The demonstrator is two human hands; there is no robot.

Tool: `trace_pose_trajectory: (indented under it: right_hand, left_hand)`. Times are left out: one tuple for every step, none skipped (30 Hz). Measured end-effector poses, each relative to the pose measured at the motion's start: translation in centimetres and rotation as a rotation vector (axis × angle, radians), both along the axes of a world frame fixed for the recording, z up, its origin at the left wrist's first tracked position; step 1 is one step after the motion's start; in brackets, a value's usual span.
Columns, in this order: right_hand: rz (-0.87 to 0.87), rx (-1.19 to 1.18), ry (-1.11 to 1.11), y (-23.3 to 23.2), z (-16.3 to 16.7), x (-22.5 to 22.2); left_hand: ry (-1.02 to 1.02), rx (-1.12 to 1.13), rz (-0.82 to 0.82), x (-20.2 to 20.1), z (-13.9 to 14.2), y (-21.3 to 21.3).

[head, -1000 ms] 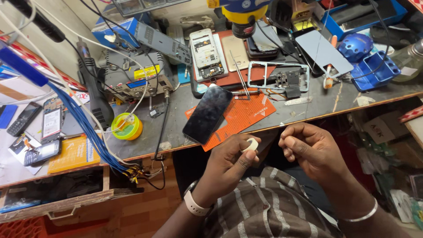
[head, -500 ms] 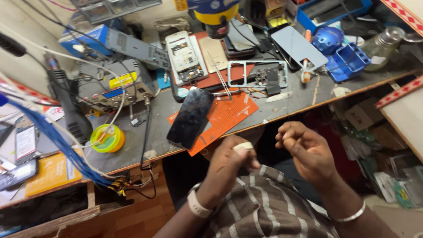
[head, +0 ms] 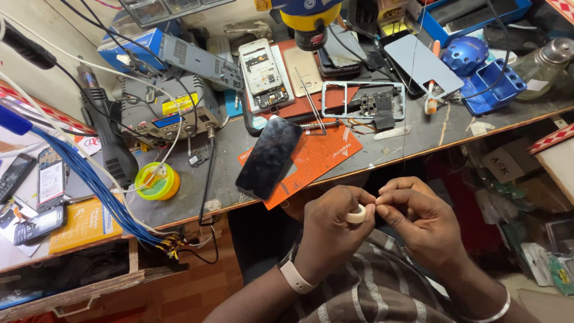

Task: The person pries along the edge of a smartphone with a metal pry tool, working the screen away from the phone frame. They reposition the phone and continue prying around its edges, then set the phone down and handle a small ring-shaped item before resuming prying on the device.

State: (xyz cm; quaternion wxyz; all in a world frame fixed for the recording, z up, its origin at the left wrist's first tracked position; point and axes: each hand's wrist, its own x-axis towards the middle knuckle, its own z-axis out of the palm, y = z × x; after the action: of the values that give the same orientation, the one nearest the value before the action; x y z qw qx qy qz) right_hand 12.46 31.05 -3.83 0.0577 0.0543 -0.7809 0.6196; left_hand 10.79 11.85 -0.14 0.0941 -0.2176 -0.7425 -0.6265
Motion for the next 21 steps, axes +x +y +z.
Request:
trace_pose_trajectory:
  right_hand:
    - [0.017, 0.008, 0.034, -0.1, 0.3, 0.0]
    - [0.034, 0.016, 0.067, -0.2, 0.6, 0.0]
    - [0.051, 0.024, 0.098, -0.2, 0.8, 0.0]
    - [0.044, 0.053, 0.084, -0.3, 1.1, 0.0]
    - [0.037, 0.081, 0.071, -0.2, 1.3, 0.0]
    - [0.029, 0.110, 0.056, -0.2, 1.4, 0.0]
    - [0.037, 0.097, 0.046, -0.3, 1.5, 0.0]
    - [0.045, 0.084, 0.037, -0.2, 1.6, 0.0]
    - [0.052, 0.072, 0.028, -0.2, 1.6, -0.1]
    - [0.033, 0.047, 0.012, -0.3, 1.6, -0.1]
    - [0.015, 0.021, -0.004, -0.4, 1.6, -0.1]
    - [-0.003, -0.006, -0.021, -0.4, 1.6, -0.1]
    - [-0.019, -0.021, -0.044, -0.5, 1.6, -0.1]
    - [-0.033, -0.036, -0.065, -0.5, 1.7, -0.2]
    - [-0.048, -0.051, -0.086, -0.5, 1.8, -0.2]
    - [-0.046, -0.012, -0.069, -0.5, 2.0, -0.2]
    - [-0.046, 0.027, -0.053, -0.5, 2.2, -0.1]
    - [-0.046, 0.066, -0.035, -0.5, 2.4, 0.0]
    - [-0.043, 0.119, 0.017, -0.6, 2.6, 0.0]
    - [-0.040, 0.172, 0.069, -0.7, 2.8, 0.0]
    - [-0.037, 0.226, 0.120, -0.8, 2.9, 0.1]
  left_hand:
    - [0.080, -0.041, 0.011, -0.1, 0.1, 0.0]
    - [0.157, -0.081, 0.023, -0.2, 0.1, 0.0]
    - [0.234, -0.123, 0.033, -0.2, 0.1, 0.0]
    - [0.252, -0.127, 0.024, -0.3, 0.1, 0.0]
    - [0.270, -0.131, 0.013, -0.5, 0.0, 0.0]
    - [0.288, -0.135, 0.002, -0.6, -0.1, 0.0]
    - [0.282, -0.138, 0.003, -0.6, -0.2, 0.0]
    - [0.276, -0.140, 0.003, -0.7, -0.2, 0.1]
    - [0.272, -0.142, 0.003, -0.7, -0.3, 0.1]
    - [0.198, -0.115, 0.002, -0.7, -0.4, 0.1]
    - [0.124, -0.089, 0.000, -0.6, -0.5, 0.1]
    - [0.048, -0.064, -0.001, -0.5, -0.5, 0.1]
    - [0.014, -0.044, -0.003, -0.6, -0.6, 0.0]
    - [-0.019, -0.024, -0.003, -0.9, -0.6, 0.0]
    - [-0.052, -0.005, -0.004, -1.0, -0.7, -0.1]
    - [-0.086, 0.010, -0.012, -1.1, -0.7, -0.1]
    - [-0.120, 0.024, -0.021, -1.1, -0.7, -0.1]
    - [-0.154, 0.038, -0.031, -1.1, -0.7, -0.1]
    - [-0.143, 0.035, -0.037, -1.1, -0.7, -0.1]
    - [-0.133, 0.032, -0.043, -1.0, -0.7, -0.1]
    - [-0.124, 0.029, -0.049, -1.0, -0.7, -0.1]
